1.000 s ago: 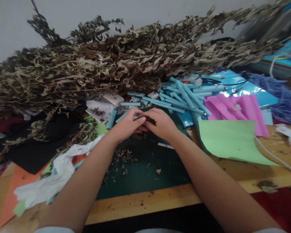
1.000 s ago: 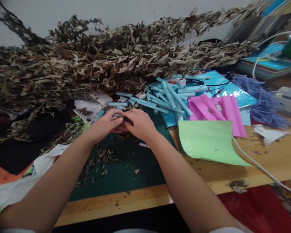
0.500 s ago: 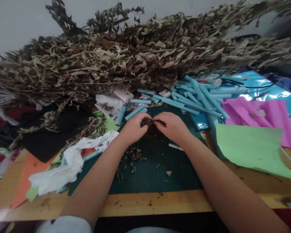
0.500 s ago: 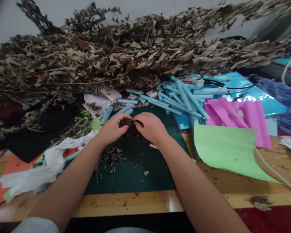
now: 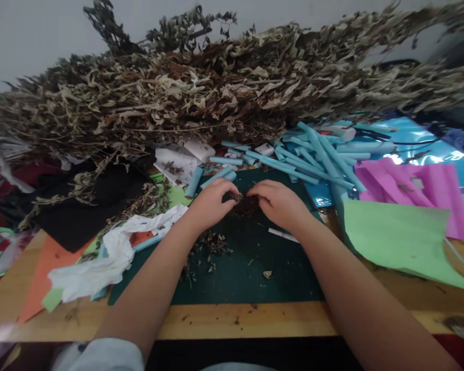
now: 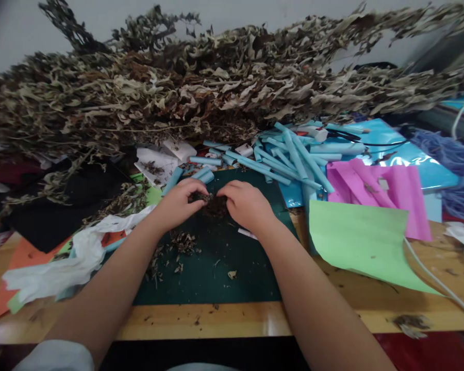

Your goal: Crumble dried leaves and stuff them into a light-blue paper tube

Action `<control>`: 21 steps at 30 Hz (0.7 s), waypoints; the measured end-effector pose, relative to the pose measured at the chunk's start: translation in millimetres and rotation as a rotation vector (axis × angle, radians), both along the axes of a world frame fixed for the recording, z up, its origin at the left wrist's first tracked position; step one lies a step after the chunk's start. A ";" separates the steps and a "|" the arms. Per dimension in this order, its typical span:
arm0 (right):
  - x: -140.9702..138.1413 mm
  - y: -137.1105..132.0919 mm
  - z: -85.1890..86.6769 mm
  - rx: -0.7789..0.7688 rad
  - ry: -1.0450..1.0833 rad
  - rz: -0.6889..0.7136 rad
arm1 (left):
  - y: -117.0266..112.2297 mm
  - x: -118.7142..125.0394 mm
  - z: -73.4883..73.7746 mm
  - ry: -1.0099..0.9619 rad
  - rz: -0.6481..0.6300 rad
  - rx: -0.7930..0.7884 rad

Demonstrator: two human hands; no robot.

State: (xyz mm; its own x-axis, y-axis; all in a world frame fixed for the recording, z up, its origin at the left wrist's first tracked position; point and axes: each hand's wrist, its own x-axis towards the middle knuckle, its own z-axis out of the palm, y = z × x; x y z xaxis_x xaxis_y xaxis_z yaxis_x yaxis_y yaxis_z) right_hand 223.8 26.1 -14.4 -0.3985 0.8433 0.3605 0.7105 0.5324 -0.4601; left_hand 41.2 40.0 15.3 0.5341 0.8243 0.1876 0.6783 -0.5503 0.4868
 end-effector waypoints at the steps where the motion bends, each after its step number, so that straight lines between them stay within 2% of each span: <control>1: 0.6 -0.5 1.0 0.016 0.050 -0.012 | 1.3 0.6 1.5 -0.016 0.010 0.006; 3: 0.4 -2.4 3.7 0.037 0.117 -0.005 | 3.4 2.1 4.2 -0.044 0.027 0.003; 6: -3.3 -5.7 7.0 0.017 0.124 0.020 | 4.6 5.4 4.4 -0.097 -0.042 -0.072; 8: -6.1 -7.0 7.5 -0.006 0.127 -0.015 | 4.1 7.8 0.9 -0.166 -0.065 -0.148; 13: -9.3 -5.8 4.5 -0.028 0.166 -0.070 | 2.0 12.5 -10.1 -0.404 -0.018 -0.346; 18: -6.9 -3.8 0.4 0.002 0.172 -0.078 | 1.3 9.7 -10.5 -0.608 -0.092 -0.575; 21: -3.5 -3.7 -0.3 -0.003 0.182 -0.106 | 1.9 4.1 -11.5 -0.667 -0.115 -0.669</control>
State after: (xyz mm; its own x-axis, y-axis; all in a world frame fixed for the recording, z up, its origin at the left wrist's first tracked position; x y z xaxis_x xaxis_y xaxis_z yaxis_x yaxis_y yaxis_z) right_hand 220.4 22.4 -14.8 -0.2363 0.8783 0.4156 0.6676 0.4575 -0.5874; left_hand 45.3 41.9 3.8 0.5722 0.8200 -0.0091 0.1060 -0.0630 0.9924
